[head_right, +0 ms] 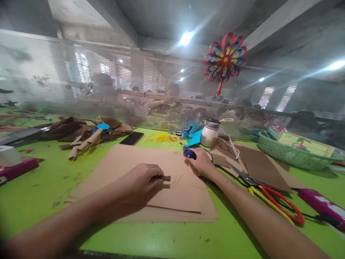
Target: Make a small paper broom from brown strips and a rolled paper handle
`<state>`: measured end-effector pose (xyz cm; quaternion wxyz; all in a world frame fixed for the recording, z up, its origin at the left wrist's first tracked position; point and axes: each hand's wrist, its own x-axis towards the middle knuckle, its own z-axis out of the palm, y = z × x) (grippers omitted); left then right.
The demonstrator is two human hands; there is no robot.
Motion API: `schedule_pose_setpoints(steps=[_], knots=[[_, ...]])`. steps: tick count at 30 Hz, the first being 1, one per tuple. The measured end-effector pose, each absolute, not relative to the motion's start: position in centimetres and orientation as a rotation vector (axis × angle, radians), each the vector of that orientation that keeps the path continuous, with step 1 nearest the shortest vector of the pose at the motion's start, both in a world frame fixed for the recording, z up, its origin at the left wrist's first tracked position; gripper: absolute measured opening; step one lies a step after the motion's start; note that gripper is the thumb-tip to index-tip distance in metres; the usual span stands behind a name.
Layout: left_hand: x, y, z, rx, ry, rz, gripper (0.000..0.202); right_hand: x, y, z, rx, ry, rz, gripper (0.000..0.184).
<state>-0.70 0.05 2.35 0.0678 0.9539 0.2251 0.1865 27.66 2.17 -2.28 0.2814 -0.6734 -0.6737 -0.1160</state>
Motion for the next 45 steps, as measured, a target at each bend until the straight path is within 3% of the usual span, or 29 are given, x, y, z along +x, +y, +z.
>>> schedule_pose_setpoints(steps=[6, 11, 15, 19, 22, 34, 39, 45], knots=[[-0.7, 0.2, 2.5, 2.866, 0.673, 0.513, 0.03, 28.1, 0.3, -1.6, -1.756, -1.847, -0.237, 0.043], [-0.4, 0.9, 1.8, 2.825, 0.671, 0.54, 0.026, 25.8, -2.2, 0.7, -1.689, -1.714, -0.261, 0.032], [-0.3, 1.1, 2.0, 2.775, 0.617, 0.574, 0.027, 21.8, -4.2, 2.6, -1.331, -1.794, 0.177, 0.027], [-0.3, 1.2, 2.8, 2.735, 0.551, 0.601, 0.028, 19.7, -5.4, 2.7, -1.164, -1.918, 0.722, 0.053], [-0.4, 1.4, 3.2, 2.707, 0.523, 0.639, 0.027, 19.8, -6.0, 2.4, -1.22, -1.9, 0.878, 0.062], [0.0, 2.2, 2.3, 2.534, 0.659, 0.402, 0.027, 23.9, -7.1, 4.5, -1.638, -1.915, 0.524, 0.031], [0.1, 2.8, 1.9, 2.571, 0.696, 0.379, 0.033, 20.7, -7.0, 2.9, -1.365, -1.941, 0.116, 0.013], [0.1, 2.7, 2.2, 2.592, 0.728, 0.386, 0.031, 19.6, -6.3, 1.1, -1.258, -1.93, 0.039, 0.008]])
